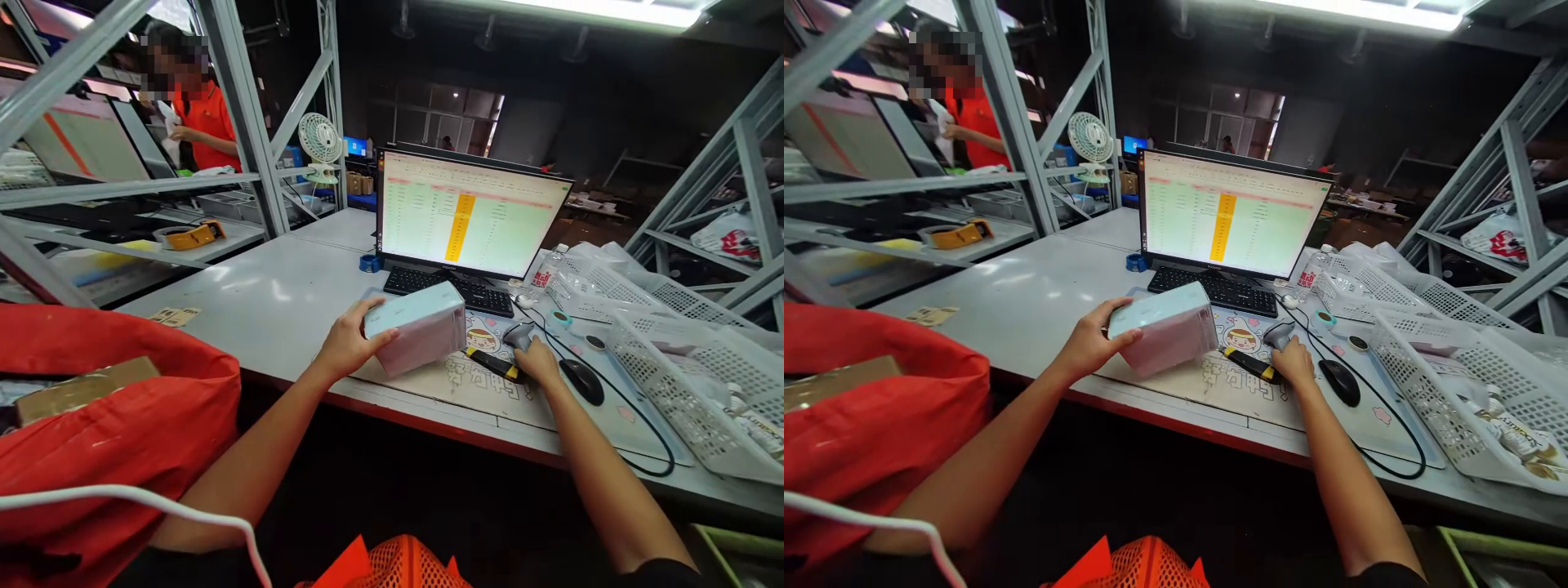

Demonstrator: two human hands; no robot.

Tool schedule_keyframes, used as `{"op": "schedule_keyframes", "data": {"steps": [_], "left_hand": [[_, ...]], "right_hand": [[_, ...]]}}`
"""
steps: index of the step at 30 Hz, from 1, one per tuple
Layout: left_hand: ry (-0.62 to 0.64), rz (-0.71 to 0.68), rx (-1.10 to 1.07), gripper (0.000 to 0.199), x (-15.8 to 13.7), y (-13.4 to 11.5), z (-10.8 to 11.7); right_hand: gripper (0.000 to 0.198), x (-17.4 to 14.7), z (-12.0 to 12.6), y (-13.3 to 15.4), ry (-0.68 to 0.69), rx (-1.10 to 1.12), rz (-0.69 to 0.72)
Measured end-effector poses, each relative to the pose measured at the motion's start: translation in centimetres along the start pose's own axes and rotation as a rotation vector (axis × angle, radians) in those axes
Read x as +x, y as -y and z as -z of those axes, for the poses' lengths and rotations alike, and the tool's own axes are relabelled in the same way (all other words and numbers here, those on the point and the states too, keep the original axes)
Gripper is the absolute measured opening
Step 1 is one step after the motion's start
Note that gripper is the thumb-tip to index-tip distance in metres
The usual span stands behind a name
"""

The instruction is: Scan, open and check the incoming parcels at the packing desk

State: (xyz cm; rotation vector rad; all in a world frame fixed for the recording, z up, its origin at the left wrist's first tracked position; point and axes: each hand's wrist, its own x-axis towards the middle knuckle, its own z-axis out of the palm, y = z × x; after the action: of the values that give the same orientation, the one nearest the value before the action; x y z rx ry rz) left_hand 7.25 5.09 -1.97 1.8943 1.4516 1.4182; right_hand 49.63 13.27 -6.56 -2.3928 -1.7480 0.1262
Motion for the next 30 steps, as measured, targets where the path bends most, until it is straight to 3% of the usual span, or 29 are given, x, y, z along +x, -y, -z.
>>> {"op": "schedule_keyframes", "data": {"steps": [4, 7, 13, 18, 21, 24, 27, 30], "left_hand": [[0.123, -0.082, 0.176, 0.064, 1.7, 0.2, -2.0], [0.118, -0.085, 0.242, 0.064, 1.6, 1.4, -3.1], [0.016, -0.055, 0.168, 0.103, -0.4, 4.1, -3.8], [0.027, 0.095, -0.054, 0.134, -1.6, 6.3, -4.3], [0.124, 0.236, -0.038, 0.135, -2.1, 6.8, -4.3], [0.226, 0.306, 0.019, 0.128, -2.4, 6.6, -4.1], [0.289, 0.316, -0.001, 0.121, -2.6, 6.4, -4.0], [0.289, 0.298, -0.020, 0.112, -2.7, 6.6, -3.7]], "right_hand": [[0.050, -0.1, 1.5, 0.5, 0.019, 0.029, 0.031], [0.051, -2.3, 3.5, -0.3, 0.011, 0.066, 0.130], [0.040, -10.5, 8.1, -2.7, 0.116, 0.316, 0.654], [0.022, -14.1, 9.7, -2.4, 0.129, 0.364, 0.762], [0.024, -13.7, 9.0, -2.3, 0.116, 0.354, 0.761], [0.039, -11.1, 7.3, -2.8, 0.056, 0.335, 0.698], [0.055, -6.4, 4.8, -3.4, -0.045, 0.256, 0.515], [0.059, -1.4, 2.0, -3.7, -0.083, 0.119, 0.252]]}}
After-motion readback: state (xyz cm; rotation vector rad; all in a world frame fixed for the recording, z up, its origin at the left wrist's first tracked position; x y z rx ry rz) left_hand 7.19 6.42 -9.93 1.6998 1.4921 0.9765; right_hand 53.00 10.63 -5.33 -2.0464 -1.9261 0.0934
